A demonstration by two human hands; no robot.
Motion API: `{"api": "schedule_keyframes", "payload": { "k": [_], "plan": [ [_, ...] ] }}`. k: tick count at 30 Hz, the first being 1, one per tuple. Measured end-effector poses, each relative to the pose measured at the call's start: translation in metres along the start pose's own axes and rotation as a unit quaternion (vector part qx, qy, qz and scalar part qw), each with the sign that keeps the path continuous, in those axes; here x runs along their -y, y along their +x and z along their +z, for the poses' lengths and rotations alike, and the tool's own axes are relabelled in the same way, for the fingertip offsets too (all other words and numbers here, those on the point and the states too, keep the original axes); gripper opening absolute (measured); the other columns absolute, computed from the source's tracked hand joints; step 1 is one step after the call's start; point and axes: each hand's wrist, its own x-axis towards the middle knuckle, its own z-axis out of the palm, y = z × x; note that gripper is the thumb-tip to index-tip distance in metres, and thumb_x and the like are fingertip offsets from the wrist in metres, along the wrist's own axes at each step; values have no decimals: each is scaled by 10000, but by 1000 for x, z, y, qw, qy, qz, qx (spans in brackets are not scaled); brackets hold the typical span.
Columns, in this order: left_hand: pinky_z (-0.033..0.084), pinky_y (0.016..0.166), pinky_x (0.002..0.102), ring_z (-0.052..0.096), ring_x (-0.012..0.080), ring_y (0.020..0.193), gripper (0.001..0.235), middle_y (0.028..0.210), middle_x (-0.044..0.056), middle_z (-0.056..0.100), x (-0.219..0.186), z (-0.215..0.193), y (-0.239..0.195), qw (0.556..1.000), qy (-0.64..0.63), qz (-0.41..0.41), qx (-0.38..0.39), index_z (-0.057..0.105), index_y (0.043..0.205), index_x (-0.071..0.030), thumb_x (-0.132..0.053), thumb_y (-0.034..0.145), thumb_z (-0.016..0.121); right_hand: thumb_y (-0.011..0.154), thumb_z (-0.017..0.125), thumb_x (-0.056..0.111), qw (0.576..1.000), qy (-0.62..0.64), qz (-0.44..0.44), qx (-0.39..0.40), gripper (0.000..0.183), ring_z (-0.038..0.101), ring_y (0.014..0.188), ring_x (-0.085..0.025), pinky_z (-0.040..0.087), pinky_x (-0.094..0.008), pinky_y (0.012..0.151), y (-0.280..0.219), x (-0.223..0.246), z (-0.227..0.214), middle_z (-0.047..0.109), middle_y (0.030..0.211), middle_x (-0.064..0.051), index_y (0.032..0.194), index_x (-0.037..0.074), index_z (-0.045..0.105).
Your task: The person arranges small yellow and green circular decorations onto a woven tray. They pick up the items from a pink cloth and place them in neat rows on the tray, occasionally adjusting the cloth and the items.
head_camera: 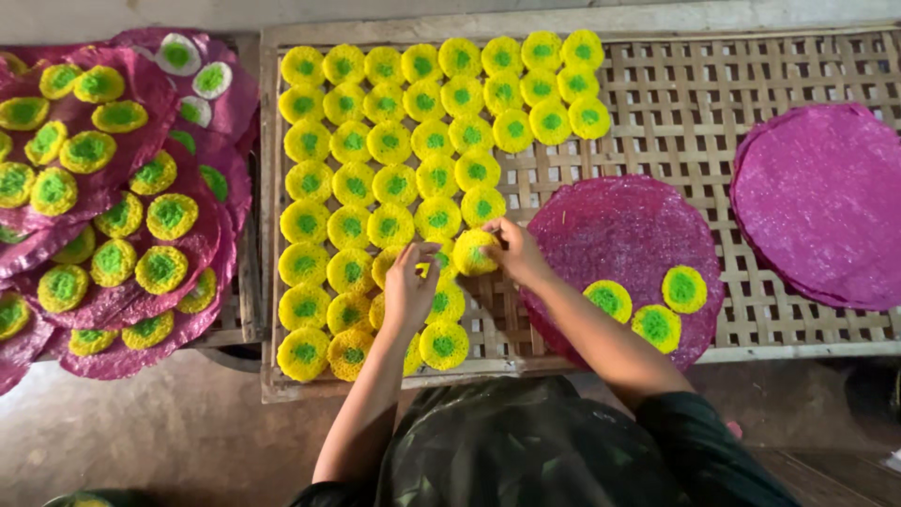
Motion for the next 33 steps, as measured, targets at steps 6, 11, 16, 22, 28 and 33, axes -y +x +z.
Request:
{"api": "schedule_keyframes", "payload": {
  "k": [6,11,16,22,28,33],
  "plan": [
    [566,775,384,737,257,965,219,1050,104,743,3,9,-4,999,38,8,30,692,1120,-76,-97,902,688,892,760,195,983,-155,-65,-76,414,674,993,-392,540,-463,814,-5,25,7,703,1073,-182,1251,66,599],
    [553,843,432,680,351,1026,257,1102,148,713,-24,47,-18,991,50,89,85,687,1150,-78,-118,896,696,815,772,107,955,-179,-171,-161,436,654,984,-361,550,-444,819,-32,60,-41,653,1085,-156,1220,57,620],
    [529,919,455,643,373,1104,391,1201,145,656,-50,127,-44,960,77,127,239,644,1277,-105,-140,890,678,809,822,61,942,-243,-71,-219,368,672,936,-303,552,-429,806,-109,43,-161,666,1048,-124,1143,69,667],
    [468,955,520,548,328,1236,607,1386,101,579,-62,224,-48,914,159,245,283,544,1409,-80,-190,832,697,696,904,328,908,-369,67,-188,422,665,898,-363,530,-472,756,-182,-1,-230,683,968,-139,973,84,699],
    [478,933,478,529,309,1187,359,1212,100,597,-76,252,-35,860,331,249,297,640,1181,-106,-159,827,654,748,836,302,888,-409,10,-211,361,653,916,-391,521,-501,733,-190,-11,-231,674,973,-142,983,75,683],
    [496,858,494,600,333,1085,304,1071,118,647,-81,233,-39,865,255,315,294,647,1024,-65,-142,733,687,827,766,231,881,-426,46,-199,293,664,962,-374,531,-492,769,-186,-71,-237,694,1035,-141,1055,70,677]
  ]
}}
